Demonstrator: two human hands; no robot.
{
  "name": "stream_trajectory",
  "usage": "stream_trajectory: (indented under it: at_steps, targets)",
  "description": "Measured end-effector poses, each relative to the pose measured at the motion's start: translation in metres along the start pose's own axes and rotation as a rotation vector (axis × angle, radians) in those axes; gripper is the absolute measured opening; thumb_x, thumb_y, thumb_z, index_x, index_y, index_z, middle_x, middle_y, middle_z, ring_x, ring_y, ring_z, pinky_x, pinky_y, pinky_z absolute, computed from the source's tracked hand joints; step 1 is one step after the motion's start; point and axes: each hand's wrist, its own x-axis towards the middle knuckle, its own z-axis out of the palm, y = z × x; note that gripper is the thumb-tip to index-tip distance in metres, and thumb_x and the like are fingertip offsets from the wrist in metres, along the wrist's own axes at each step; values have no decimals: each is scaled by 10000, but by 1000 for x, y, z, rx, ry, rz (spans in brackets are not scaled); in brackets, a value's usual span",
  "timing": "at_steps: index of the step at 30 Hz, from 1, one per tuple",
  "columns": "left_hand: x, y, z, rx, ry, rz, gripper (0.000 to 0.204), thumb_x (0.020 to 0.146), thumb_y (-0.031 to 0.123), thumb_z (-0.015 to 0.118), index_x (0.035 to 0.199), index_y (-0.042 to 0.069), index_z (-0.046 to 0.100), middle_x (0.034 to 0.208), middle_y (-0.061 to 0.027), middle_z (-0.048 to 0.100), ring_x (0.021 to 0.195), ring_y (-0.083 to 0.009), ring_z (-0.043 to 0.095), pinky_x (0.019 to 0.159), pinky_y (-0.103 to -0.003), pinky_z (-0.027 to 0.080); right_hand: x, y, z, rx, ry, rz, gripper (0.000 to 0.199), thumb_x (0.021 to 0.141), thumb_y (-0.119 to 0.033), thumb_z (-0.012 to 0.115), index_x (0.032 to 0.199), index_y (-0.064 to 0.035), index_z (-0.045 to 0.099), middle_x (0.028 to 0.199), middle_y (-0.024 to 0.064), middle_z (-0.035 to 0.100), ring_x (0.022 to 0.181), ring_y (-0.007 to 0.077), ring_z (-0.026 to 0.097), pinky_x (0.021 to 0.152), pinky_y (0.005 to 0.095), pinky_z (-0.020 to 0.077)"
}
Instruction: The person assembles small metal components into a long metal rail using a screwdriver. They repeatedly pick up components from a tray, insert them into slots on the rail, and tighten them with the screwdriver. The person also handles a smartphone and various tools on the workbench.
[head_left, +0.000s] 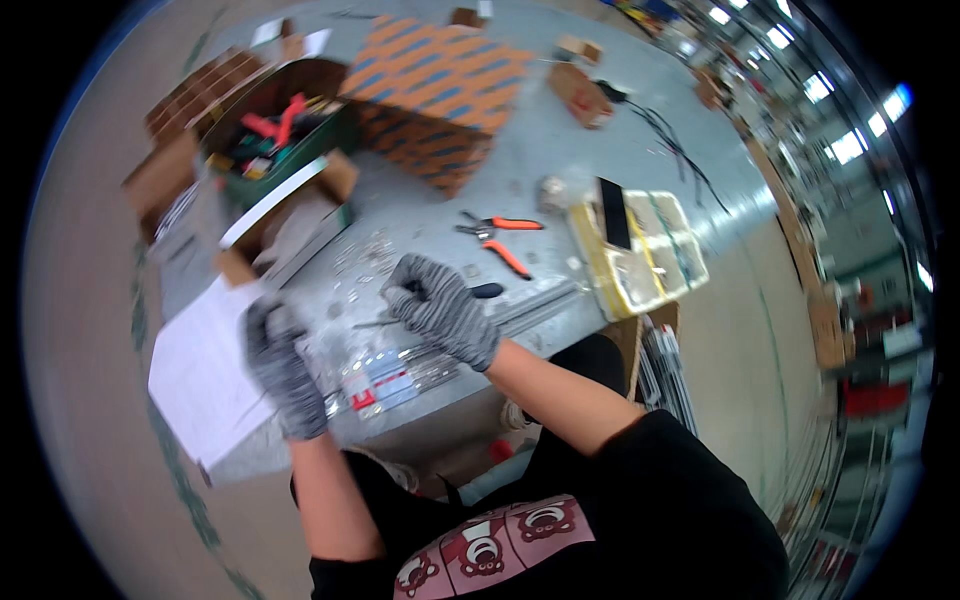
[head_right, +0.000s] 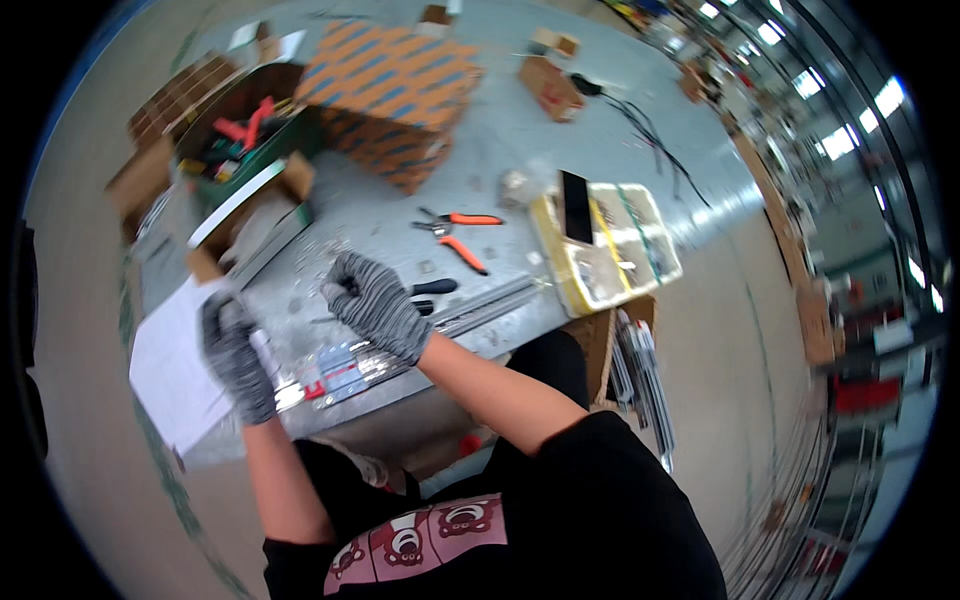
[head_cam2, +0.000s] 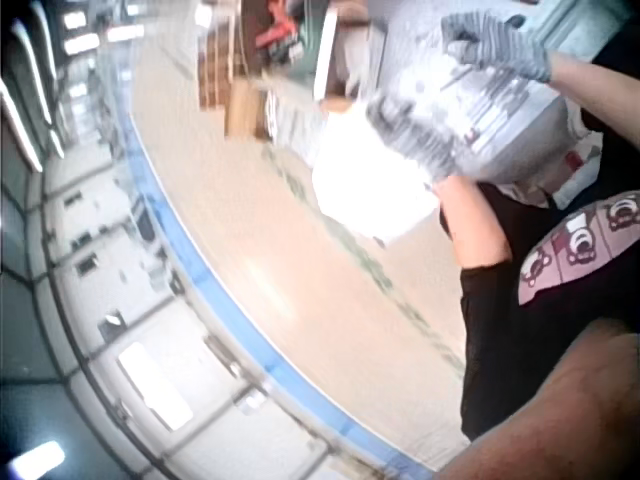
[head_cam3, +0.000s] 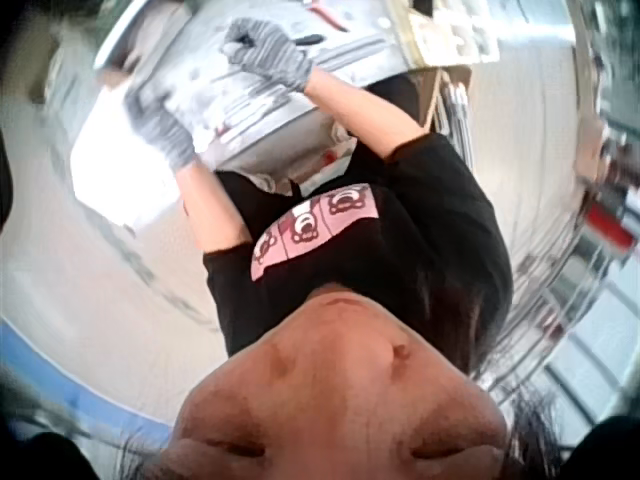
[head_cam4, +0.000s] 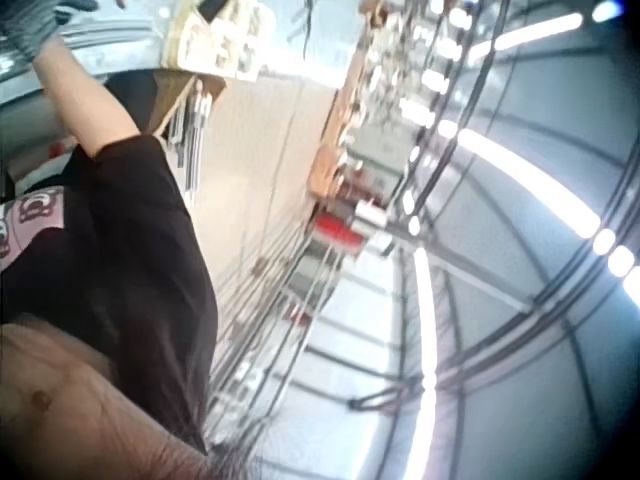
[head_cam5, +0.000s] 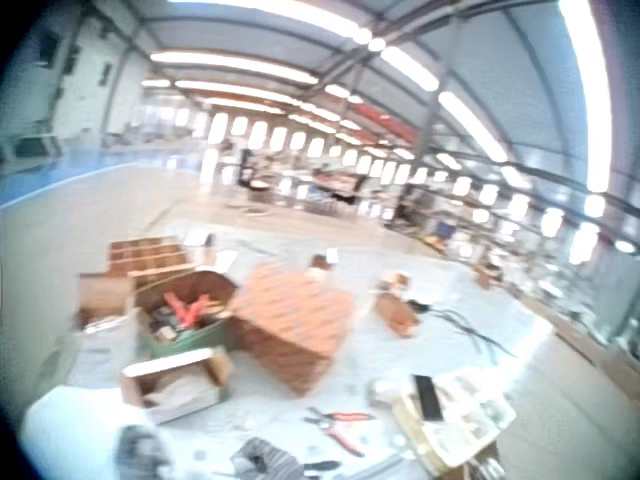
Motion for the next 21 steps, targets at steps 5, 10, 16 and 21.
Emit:
stream_trajectory:
  at_steps: [5, 10, 16, 21]
  targets:
    - [-13, -8, 21, 7, -247, -8, 146, 942, 112, 582, 1048, 14, 599, 886, -61, 612, 751, -128, 596, 686, -256, 496, -3, 65, -36, -637, -64, -45, 166, 801, -73, 647, 954, -47, 588, 896, 135, 656, 827, 272, 657, 745, 378, 529]
    - [-5, -33, 18, 27, -285, 0, 161, 925, 98, 611, 1063, 16, 602, 919, -76, 638, 767, -134, 620, 677, -246, 507, 30, 92, -44, -1110, -194, 21, 264, 769, -82, 672, 1027, -63, 618, 1015, 158, 670, 975, 316, 665, 764, 415, 552]
    - [-36, -39, 10, 170, -266, -21, 192, 933, 156, 618, 1076, 28, 602, 944, -59, 632, 777, -124, 611, 680, -250, 502, 45, 97, -36, -1148, -257, 97, 231, 819, -60, 593, 1050, -65, 604, 1007, 146, 663, 941, 303, 678, 730, 418, 559]
    - [-64, -29, 27, 278, -263, 29, 175, 920, 157, 639, 1042, 33, 619, 918, -49, 636, 787, -120, 606, 689, -248, 491, 29, 91, -51, -1026, 0, -85, 177, 819, -73, 605, 993, -76, 644, 1014, 146, 669, 890, 292, 683, 755, 400, 547]
